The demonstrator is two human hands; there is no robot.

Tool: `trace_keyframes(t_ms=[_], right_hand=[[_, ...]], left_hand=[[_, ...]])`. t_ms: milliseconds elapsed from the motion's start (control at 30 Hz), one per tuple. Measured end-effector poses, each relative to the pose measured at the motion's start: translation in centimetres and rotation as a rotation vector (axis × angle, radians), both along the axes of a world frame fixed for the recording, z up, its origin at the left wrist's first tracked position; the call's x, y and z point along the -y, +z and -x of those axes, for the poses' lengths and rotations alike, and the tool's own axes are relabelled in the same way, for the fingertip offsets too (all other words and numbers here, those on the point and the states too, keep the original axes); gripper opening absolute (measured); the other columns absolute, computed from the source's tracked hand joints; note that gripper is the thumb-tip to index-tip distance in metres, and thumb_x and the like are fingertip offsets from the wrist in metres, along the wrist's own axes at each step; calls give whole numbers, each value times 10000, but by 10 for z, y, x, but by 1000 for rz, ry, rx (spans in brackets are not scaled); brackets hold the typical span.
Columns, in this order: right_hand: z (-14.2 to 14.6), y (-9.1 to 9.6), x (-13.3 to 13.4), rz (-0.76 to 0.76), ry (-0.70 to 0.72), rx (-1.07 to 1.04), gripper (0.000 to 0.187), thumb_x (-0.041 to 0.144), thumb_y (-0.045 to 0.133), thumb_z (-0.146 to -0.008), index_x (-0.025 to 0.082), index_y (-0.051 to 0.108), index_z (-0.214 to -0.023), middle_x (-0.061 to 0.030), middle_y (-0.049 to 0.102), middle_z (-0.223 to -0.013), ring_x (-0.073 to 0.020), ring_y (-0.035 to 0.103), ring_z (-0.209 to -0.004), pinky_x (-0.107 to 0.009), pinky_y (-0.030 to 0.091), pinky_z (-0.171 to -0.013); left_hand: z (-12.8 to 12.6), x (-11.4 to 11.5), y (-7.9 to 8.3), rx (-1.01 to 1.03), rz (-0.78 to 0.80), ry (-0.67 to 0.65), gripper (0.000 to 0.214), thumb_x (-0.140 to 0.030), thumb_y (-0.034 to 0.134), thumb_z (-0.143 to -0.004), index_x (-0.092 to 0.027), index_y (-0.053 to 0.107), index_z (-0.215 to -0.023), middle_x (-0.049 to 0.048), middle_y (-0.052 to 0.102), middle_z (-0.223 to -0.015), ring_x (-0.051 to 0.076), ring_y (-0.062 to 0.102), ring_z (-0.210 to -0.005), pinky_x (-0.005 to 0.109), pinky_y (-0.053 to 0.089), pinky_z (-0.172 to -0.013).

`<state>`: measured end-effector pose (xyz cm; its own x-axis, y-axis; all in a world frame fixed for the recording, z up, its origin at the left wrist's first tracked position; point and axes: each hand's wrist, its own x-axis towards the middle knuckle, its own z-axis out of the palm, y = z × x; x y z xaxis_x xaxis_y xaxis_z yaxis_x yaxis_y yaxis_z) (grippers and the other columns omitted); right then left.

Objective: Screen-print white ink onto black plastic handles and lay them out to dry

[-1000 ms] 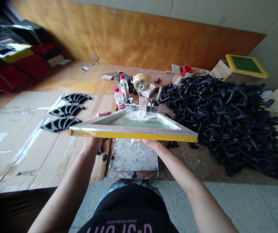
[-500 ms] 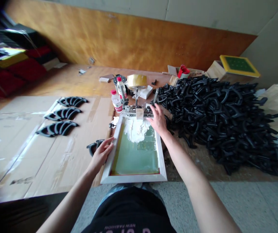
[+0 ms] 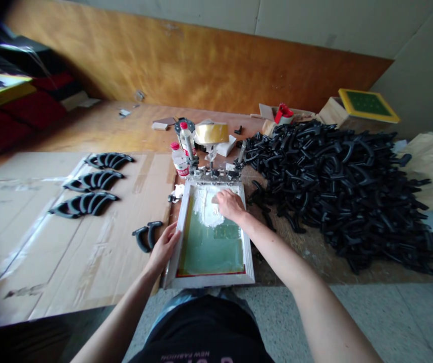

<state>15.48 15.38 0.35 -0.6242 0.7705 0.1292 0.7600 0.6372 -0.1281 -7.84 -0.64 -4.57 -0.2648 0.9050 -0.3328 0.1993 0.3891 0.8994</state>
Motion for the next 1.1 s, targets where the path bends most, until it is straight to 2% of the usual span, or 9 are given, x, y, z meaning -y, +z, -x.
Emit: trace_keyframes(t_ms=[133,200,367,533,633,767,900,1000,1100], right_hand=[[-8,6,25,52,400,2,164,71,531,-804,171,634,-885,-85,629,-907,-230,540,-929,-320,431,-783],[-11,13,25,98,480,-15,123,88,566,-793,183,628,-842,-61,626,-870,-214,544,-880,-305,427,-761],[-6,12,19,34,259,-83,130,86,543,-826,186,626,-828,-59,622,-873,-214,544,-884,-305,425,-750],[-9,-1,32,48,350,-135,132,97,572,-833,181,653,-896,-67,637,-886,-220,559,-935,-310,443,-791],[-3,10,13,93,221,-222,158,236,664,-848,214,664,-1004,-42,667,-921,-201,595,-885,-297,453,-777],[0,32,-40,28,-41,-260,586,288,711,-825,299,500,-1372,-45,676,-1107,-210,630,-900,-299,465,-786],[-42,38,-74,-72,-314,-365,506,307,594,-890,254,496,-1383,-60,698,-1011,-226,642,-885,-319,477,-811],[-80,19,-65,-6,-502,-441,318,287,500,-917,206,612,-1203,-65,701,-882,-226,643,-825,-335,492,-783],[-87,-13,-32,134,-402,-413,248,310,558,-892,204,648,-1098,-67,700,-905,-222,636,-852,-341,503,-785]], left_hand=[[-1,0,-2,27,-1,3,666,-608,552,-810,-210,538,-1344,73,737,-975,252,682,-887,342,507,-767],[-2,1,-2,46,-13,15,667,-604,557,-811,-201,537,-1341,73,735,-981,245,681,-880,332,507,-760],[-5,1,7,73,-16,38,688,-591,575,-802,-157,534,-1334,97,727,-991,253,675,-886,334,514,-748],[-7,0,14,99,7,70,716,-596,612,-765,-146,546,-1318,81,731,-913,240,677,-808,325,515,-701],[-6,1,23,110,8,72,741,-601,623,-758,-152,527,-1340,64,721,-857,224,668,-748,309,503,-654],[-2,2,55,150,-21,75,726,-629,622,-754,-201,549,-1335,41,717,-873,205,652,-740,285,489,-635],[1,-11,96,127,-136,122,565,-676,518,-810,-216,704,-1081,30,699,-941,190,626,-812,270,488,-682],[-2,-37,122,275,-311,183,522,-656,549,-803,-218,688,-1049,37,698,-987,180,631,-823,276,508,-710],[-9,-64,137,392,-470,208,476,-577,609,-791,-207,646,-1088,65,687,-1067,189,649,-889,284,531,-718]])
